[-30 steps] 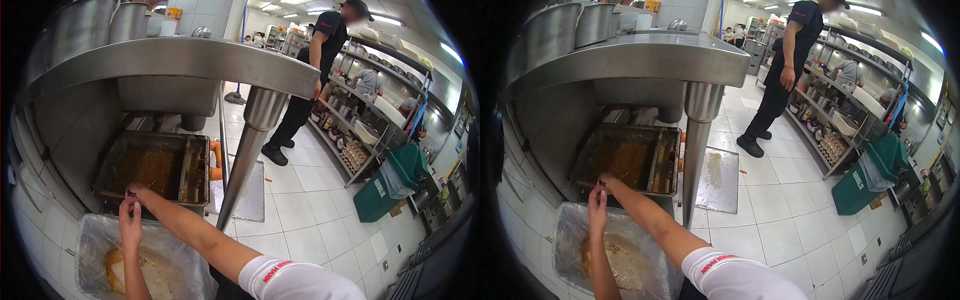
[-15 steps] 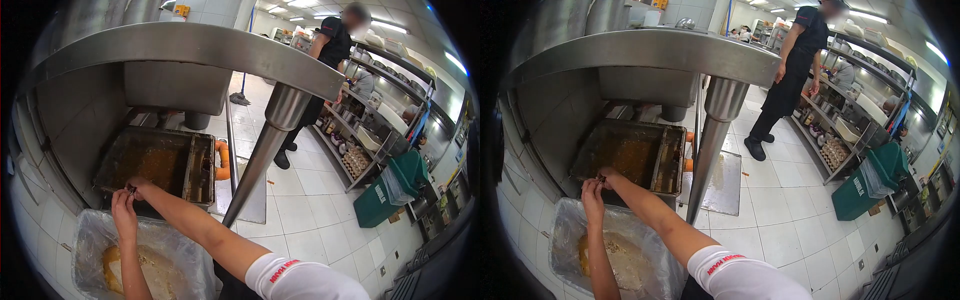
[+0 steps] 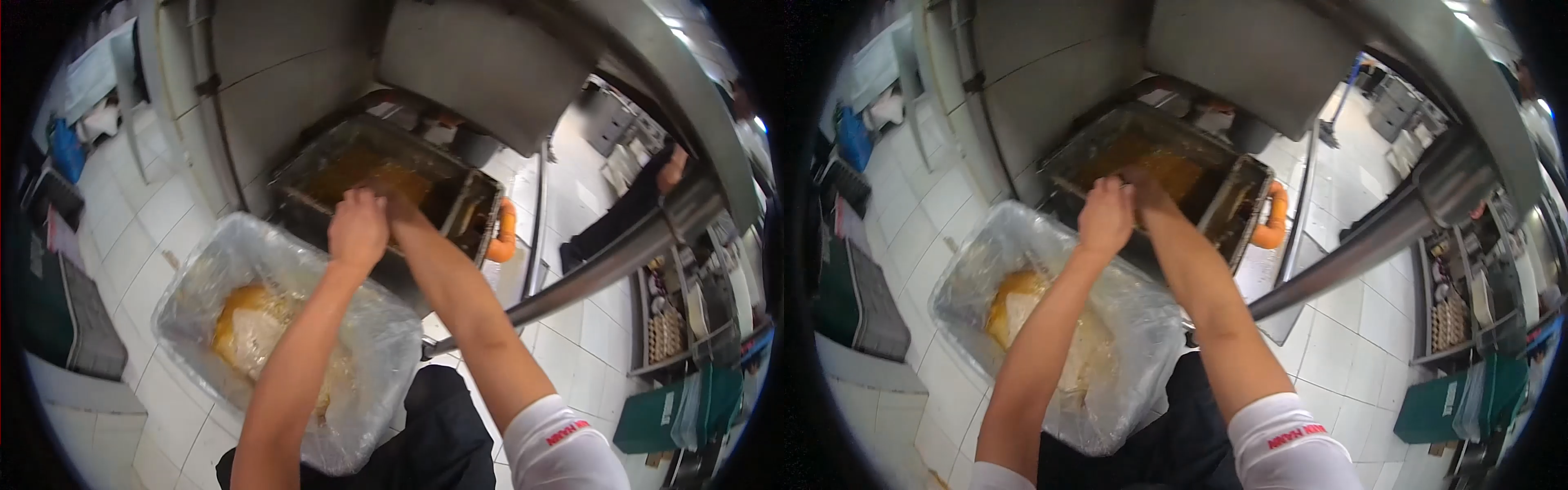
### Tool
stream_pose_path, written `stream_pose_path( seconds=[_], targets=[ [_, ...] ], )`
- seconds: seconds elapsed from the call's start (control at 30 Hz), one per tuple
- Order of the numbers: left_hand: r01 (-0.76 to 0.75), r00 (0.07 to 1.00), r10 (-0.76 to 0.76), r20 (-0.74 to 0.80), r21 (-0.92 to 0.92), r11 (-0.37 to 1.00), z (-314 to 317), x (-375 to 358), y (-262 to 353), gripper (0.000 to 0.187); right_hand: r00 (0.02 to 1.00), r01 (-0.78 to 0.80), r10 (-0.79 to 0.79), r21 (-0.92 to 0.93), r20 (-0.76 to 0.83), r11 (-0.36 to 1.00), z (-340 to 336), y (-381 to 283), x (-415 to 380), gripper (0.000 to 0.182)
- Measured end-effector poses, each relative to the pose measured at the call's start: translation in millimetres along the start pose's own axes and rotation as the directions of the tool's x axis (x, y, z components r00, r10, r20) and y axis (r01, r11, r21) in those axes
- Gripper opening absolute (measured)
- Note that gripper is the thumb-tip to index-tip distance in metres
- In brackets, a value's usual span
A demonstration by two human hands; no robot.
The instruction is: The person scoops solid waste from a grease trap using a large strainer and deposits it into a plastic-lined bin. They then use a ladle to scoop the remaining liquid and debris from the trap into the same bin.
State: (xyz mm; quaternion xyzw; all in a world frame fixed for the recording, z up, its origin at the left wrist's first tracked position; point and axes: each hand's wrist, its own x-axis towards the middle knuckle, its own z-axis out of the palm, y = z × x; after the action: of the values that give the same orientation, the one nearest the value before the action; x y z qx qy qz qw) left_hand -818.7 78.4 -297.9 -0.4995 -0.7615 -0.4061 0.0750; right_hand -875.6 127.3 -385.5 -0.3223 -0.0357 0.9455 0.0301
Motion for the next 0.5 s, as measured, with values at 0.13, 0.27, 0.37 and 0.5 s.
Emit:
stream_pose_path(
  seconds=[0.13, 0.27, 0.37, 0.5],
  targets=[
    [-0.020, 0.999, 0.020, -0.043, -0.003, 1.000, 12, 3, 6, 0.027, 0.999, -0.047, 0.046, -0.057, -0.018, 0.997, -15, 13, 9, 0.012],
    [-0.204, 0.955, 0.230, -0.188, 0.149, 0.968, 19, 4, 6, 0.026, 0.999, -0.049, 0.046, -0.118, -0.029, 0.992, -28, 7, 16, 0.012],
    [-0.163, 0.981, 0.166, -0.098, 0.033, 0.986, 24, 6, 6, 0.026, 0.999, -0.027, 0.022, -0.174, -0.034, 0.984, -32, -5, 17, 0.012],
    [-0.101, 0.994, 0.093, -0.063, -0.132, 0.986, 30, 7, 7, 0.025, 0.999, 0.012, -0.022, -0.251, -0.040, 0.968, -33, -24, 13, 0.012]
  ],
)
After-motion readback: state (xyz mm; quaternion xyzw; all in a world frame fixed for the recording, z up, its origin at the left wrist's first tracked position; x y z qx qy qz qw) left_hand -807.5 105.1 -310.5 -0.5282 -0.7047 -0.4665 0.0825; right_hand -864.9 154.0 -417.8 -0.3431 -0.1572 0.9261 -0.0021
